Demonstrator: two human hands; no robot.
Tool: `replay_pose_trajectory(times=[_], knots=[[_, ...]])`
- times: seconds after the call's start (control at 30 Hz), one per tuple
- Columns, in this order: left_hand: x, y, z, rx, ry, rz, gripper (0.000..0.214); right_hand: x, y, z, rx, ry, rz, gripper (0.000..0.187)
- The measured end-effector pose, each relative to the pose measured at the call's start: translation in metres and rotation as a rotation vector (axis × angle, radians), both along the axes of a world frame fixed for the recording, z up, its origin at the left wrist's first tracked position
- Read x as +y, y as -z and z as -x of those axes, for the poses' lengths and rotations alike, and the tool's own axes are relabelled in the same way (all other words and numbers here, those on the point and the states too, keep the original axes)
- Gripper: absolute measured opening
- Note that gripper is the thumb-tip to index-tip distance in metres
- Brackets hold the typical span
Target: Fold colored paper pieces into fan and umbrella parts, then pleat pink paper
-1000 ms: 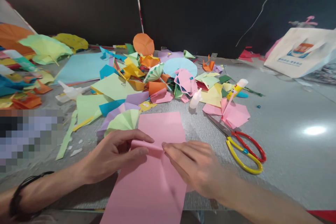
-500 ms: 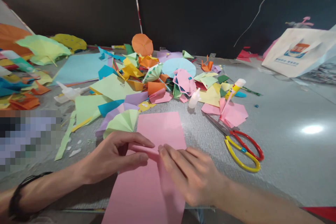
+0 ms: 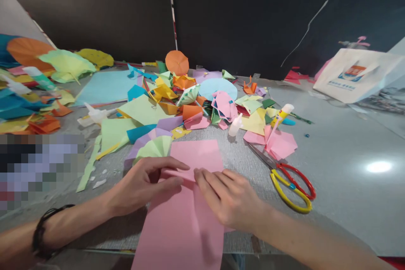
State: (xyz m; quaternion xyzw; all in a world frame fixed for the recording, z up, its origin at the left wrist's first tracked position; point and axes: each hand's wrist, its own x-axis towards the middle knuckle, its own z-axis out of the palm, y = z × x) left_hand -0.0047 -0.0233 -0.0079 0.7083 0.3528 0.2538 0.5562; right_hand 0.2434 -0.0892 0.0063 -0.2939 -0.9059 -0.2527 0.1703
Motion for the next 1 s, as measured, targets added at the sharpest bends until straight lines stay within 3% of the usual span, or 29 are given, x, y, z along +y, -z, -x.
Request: replay_pose_trajectory(times=[0.2,0.43,0.57,0.67,0.77,1.0], knots=[[0.008,0.006,0.001,-0.046,-0.015,0.07,0.037,0.012,0.003,0.006,-0.13,-0.006,-0.158,0.034],[0.008,0.002,0.001,0.041,-0.048,-0.055,0.028,0.017,0.015,0.009,0.027,0.015,-0.02,0.032],[0.006,0.003,0.001,0.042,0.013,0.024,0.025,0.017,0.015,0.007,0.113,0.002,0.076,0.032],[0.004,0.003,0.0,0.047,0.033,0.059,0.025,0.016,0.015,0.008,0.092,0.0,0.043,0.028],[0.002,0.001,-0.002,0.082,0.028,-0.037,0.023,0.014,0.015,0.009,0.054,-0.002,0.003,0.028],[0.0,-0.001,0.001,0.148,0.03,-0.43,0.028,0.013,0.019,0.01,0.024,0.019,0.023,0.03]])
